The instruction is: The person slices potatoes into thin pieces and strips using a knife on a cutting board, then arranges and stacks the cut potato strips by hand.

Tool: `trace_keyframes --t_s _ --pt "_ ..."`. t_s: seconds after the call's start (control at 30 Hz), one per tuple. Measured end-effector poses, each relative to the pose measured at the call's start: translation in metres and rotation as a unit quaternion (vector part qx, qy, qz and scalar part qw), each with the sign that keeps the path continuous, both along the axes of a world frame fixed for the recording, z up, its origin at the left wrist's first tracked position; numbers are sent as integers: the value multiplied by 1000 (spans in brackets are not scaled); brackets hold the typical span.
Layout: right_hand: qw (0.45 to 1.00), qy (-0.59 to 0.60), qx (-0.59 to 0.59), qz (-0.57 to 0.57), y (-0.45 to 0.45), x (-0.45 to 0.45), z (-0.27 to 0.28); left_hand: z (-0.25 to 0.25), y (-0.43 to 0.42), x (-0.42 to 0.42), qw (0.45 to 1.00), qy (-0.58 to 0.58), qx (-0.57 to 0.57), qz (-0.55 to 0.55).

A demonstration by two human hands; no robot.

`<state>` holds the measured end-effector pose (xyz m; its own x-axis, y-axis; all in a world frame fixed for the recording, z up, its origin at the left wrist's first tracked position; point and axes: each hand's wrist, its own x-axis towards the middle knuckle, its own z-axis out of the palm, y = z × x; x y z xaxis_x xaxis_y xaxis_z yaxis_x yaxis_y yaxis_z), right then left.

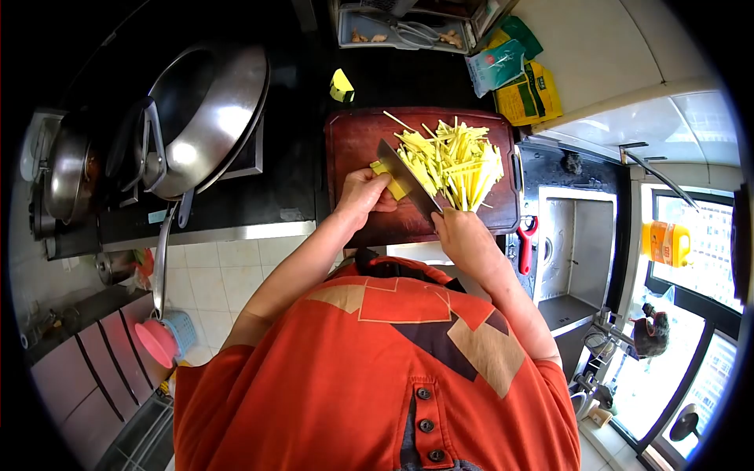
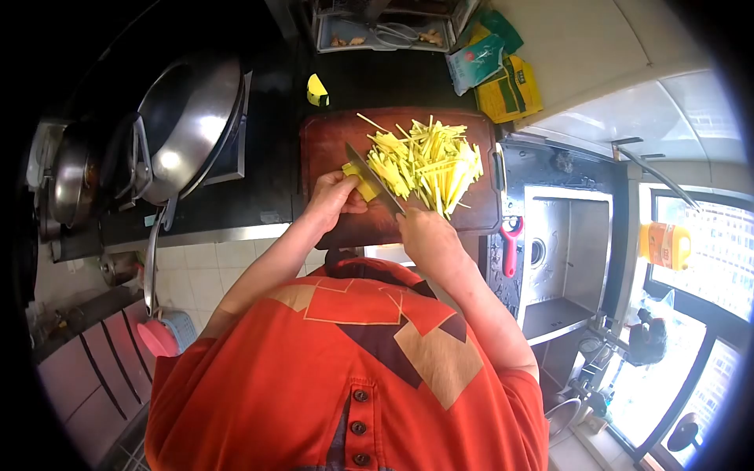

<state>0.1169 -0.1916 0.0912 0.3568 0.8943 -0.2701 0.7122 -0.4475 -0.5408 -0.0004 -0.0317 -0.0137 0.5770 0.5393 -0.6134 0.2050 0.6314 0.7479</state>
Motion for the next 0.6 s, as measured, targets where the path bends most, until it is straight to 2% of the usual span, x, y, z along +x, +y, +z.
trace_keyframes --t_s 0.13,0.2,0.27,0.6 --pt "1000 -7 -7 7 7 1 -8 -3 1 0 1000 2 -2 3" --pt "998 -45 10 45 13 -2 -34 -5 -1 -1 1000 8 -1 7" --pt "997 -77 13 21 25 -11 -54 -4 -2 1 1000 12 5 11" --pt "997 -82 -12 9 -5 -8 -8 -1 -2 3 999 9 -4 30"
